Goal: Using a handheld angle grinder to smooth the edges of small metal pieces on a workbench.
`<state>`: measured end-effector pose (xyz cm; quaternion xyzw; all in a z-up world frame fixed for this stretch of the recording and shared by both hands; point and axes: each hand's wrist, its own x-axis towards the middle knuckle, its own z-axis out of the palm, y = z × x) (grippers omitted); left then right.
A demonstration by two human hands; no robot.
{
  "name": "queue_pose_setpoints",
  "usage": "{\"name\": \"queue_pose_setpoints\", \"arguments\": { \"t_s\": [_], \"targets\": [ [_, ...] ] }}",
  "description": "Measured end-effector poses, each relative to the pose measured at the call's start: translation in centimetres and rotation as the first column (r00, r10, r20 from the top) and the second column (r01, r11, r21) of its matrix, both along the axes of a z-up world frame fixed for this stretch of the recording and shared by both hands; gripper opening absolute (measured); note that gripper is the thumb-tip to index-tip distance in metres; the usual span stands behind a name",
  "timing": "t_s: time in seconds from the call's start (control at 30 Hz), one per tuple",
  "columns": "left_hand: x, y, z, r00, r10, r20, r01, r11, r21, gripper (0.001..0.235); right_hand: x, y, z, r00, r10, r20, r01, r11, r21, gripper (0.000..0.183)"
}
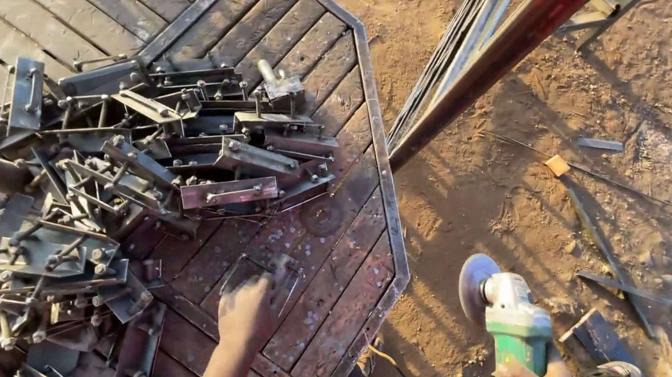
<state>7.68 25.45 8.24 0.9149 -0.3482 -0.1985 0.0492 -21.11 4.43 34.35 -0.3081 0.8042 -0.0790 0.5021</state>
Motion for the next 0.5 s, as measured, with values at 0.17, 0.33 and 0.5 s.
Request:
{"name": "queue_pose_setpoints", "arguments": {
  "t_s": [0.17,0.33,0.5],
  "targets": [
    [0.0,-0.5,0.4,0.937,0.339,0.078,-0.313,0.919,-0.240,0.036,1.5,-2.5,-0.2,0.967,0.252,0.028,-0.251,0.967,-0.038,0.073],
    [2.5,-1.9,4.4,0.734,0.589,-0.339,-0.536,0.808,0.244,0.065,0.8,-2.4,-1.1,0.898,0.438,0.041,-0.433,0.896,-0.102,0.052],
    [-0.4,-3.3,5.6,0.703,0.545,-0.457,-0.364,0.828,0.426,0.071,0.8,-1.7,-0.7,0.893,0.442,0.086,-0.430,0.894,-0.129,0.073]
  ]
}}
